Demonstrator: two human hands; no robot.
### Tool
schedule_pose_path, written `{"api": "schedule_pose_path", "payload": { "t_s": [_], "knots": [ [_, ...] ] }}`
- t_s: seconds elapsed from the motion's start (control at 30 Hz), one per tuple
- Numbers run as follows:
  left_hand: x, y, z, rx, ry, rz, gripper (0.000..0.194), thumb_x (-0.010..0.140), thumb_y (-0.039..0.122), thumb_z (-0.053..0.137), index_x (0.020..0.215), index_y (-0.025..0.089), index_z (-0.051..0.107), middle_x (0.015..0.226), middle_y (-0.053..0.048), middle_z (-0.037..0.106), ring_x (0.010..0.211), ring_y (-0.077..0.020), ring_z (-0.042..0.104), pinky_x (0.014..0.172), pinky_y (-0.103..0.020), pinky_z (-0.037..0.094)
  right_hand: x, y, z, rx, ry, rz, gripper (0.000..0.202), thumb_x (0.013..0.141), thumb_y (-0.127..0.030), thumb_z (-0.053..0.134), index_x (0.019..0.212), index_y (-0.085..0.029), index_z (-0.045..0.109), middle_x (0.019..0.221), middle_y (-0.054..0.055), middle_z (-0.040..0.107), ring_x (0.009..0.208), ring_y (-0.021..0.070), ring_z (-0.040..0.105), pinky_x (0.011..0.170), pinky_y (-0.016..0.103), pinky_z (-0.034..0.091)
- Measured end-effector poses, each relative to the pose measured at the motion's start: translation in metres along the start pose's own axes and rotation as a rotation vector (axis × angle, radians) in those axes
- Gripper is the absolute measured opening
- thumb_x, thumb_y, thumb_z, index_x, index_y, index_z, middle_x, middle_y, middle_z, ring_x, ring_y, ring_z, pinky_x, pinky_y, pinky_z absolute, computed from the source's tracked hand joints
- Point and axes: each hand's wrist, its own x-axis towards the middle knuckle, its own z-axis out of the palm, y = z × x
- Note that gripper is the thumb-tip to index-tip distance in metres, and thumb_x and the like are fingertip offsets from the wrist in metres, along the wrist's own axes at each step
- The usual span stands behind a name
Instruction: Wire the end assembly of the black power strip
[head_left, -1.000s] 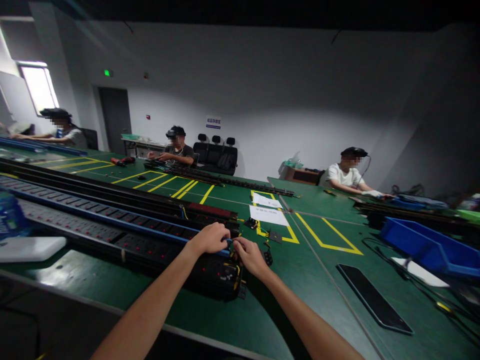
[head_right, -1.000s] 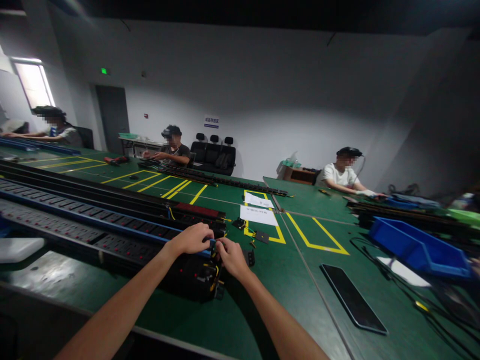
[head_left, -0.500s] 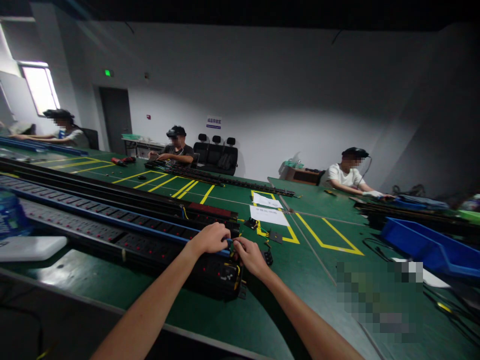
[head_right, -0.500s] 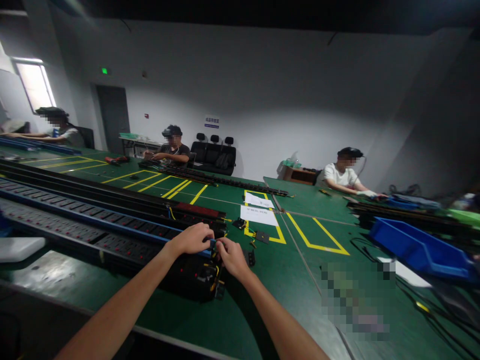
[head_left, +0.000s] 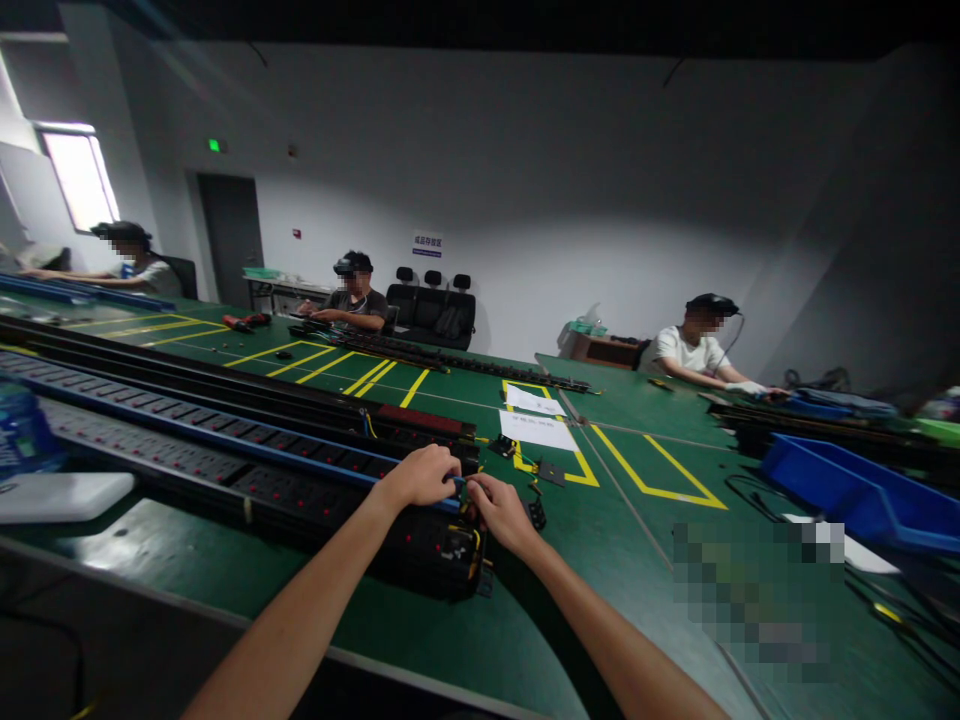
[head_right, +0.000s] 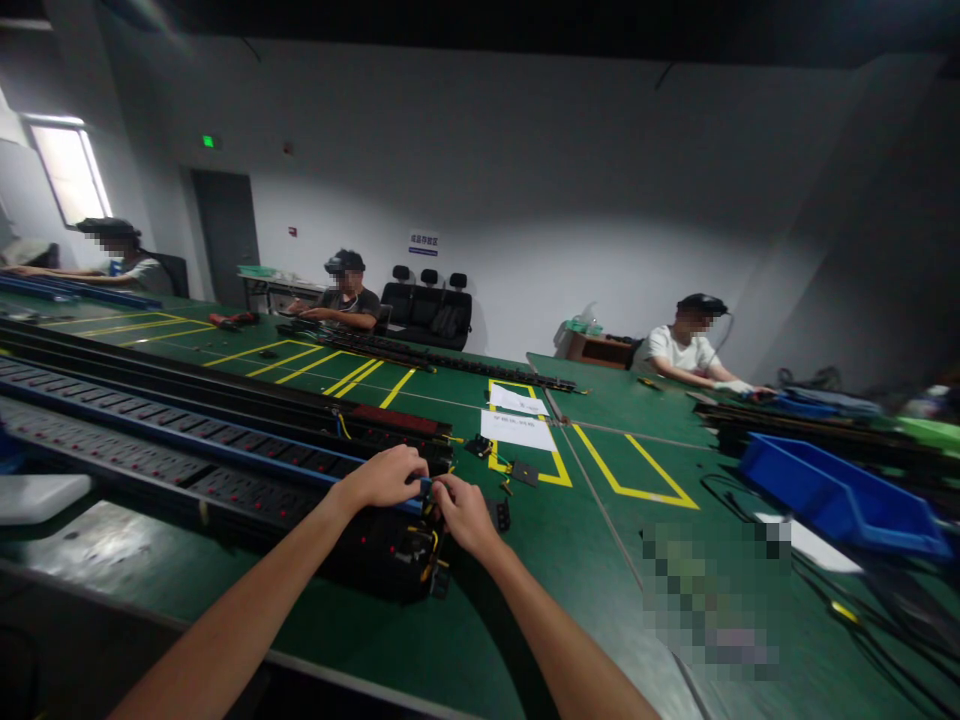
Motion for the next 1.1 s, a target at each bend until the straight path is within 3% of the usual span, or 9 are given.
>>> {"api": "schedule_pose_path", "payload": {
  "t_s": [1.1],
  "knots": [
    [0.0001,-0.0001,0.0006,0.007,0.009,0.006,0.022,0.082,0.022,0.055,0.093,0.020,0.073,0.090,-0.007,0.068,0.090,-0.0222,0.063,0.080,-0.030,0.047,0.0003,0.0000,-0.0004,-0.008,-0.012,0.024,0.037,0.098,-0.043,0.041,0.098,-0.017,0.068,0.062,0.001,0.064,0.045,0.0135,0.057,0.046,0.022,0.042]
  ]
}}
